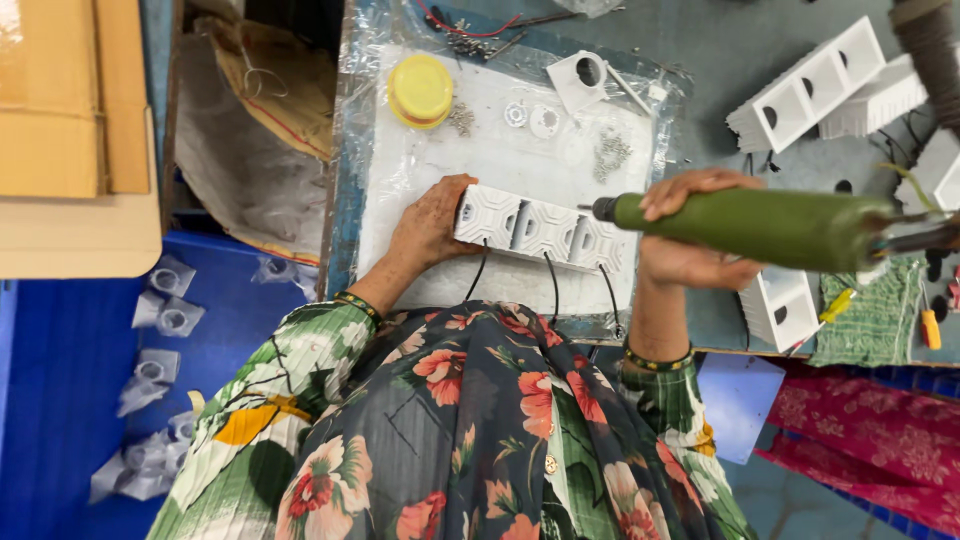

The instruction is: The person sits at a factory workbench fitting black circular mesh discs into the openings of white plastic fixture housings and pressing them into place. They then pick up a green soldering iron and apply its tip to the assembled housing, working on the joints while steadying the unit with the other hand.

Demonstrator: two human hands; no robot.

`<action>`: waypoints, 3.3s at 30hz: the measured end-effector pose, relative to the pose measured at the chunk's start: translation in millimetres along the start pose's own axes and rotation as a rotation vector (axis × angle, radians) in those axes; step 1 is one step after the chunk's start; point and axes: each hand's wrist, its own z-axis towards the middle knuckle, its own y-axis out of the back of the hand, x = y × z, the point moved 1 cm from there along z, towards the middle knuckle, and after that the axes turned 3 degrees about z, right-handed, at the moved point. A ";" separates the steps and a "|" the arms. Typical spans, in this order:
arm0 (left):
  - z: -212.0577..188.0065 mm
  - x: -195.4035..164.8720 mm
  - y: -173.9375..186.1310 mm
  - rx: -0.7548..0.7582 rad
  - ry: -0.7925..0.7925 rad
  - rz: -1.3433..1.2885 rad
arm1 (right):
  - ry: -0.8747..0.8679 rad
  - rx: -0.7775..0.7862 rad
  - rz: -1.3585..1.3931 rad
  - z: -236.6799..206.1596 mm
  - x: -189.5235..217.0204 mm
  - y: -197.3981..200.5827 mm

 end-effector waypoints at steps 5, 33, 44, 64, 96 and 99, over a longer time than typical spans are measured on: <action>-3.8 1.7 0.6 0.026 0.034 0.007 | -0.035 -0.070 -0.026 15.3 -16.1 34.6; -8.7 -7.0 5.8 0.048 0.111 0.001 | -0.100 -0.100 -0.072 11.5 -79.1 94.4; -8.4 -5.4 2.8 0.048 0.118 -0.001 | -0.050 -0.070 -0.102 28.9 -41.5 65.2; -4.0 3.9 -7.4 -0.033 -0.038 0.015 | -0.165 0.067 0.098 2.6 -0.9 -58.0; -4.8 2.1 -2.6 -0.026 -0.020 0.003 | -0.252 0.038 0.076 -19.2 -26.4 -64.3; -5.5 0.7 -2.5 -0.020 -0.003 -0.014 | -0.266 0.052 0.079 -19.6 -25.3 -63.5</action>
